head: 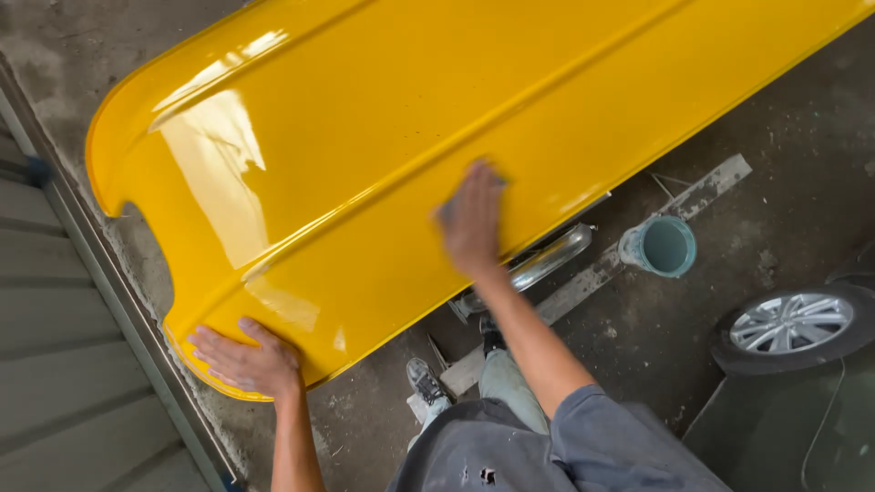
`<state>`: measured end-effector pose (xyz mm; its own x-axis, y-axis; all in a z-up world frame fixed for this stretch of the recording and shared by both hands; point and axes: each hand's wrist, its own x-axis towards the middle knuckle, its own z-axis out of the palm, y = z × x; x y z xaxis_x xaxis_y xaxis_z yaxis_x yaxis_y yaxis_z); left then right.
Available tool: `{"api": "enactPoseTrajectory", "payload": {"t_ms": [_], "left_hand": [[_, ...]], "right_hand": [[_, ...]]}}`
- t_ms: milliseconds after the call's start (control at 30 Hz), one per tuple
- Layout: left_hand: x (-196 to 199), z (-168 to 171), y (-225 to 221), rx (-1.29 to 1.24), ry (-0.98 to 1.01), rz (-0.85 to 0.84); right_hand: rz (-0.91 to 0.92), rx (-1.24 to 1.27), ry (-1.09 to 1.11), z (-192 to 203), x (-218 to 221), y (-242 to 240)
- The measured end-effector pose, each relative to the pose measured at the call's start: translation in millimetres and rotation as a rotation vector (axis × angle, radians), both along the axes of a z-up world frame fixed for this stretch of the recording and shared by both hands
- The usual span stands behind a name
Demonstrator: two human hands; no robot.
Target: Manually sanding a yellow vehicle body panel with a sanding block and water.
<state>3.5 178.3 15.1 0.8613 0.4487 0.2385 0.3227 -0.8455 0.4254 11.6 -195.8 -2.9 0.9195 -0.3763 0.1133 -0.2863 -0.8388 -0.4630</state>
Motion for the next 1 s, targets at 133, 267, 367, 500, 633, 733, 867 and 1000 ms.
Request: {"api": "enactPoseTrajectory", "payload": {"t_ms": [133, 267, 367, 500, 633, 733, 867, 1000], "left_hand": [[0.7, 0.8, 1.0, -0.003, -0.034, -0.022], [-0.1, 5.9, -2.2, -0.025, -0.036, -0.016], [-4.3, 8.5, -2.9, -0.022, -0.04, -0.026], [-2.8, 8.8, -4.9, -0.026, -0.042, -0.028], [-4.4, 15.2, -13.9, -0.033, -0.058, -0.026], [-3.0, 16.8, -14.2, -0.044, -0.034, -0.026], [-5.7, 12.0, -12.5, -0.022, -0.064, -0.031], [-6.1, 17.4, -13.6, -0.009, -0.038, -0.029]], "right_hand": [[0.261, -0.108, -0.063, -8.0, -28.3, -16.7], [0.098, -0.144, -0.174, -23.3, -15.2, -151.8], [-0.021, -0.148, -0.105, -24.3, -5.5, -250.9], [-0.222, -0.106, -0.042, -23.5, 17.6, -370.2], [-0.418, -0.044, 0.021, -44.8, 28.7, -476.3], [-0.64, 0.088, 0.009, -57.5, 22.1, -470.6], [-0.693, 0.062, -0.003, -49.7, 3.3, -363.2], [-0.578, -0.006, -0.059, -40.9, -4.9, -231.5]]}}
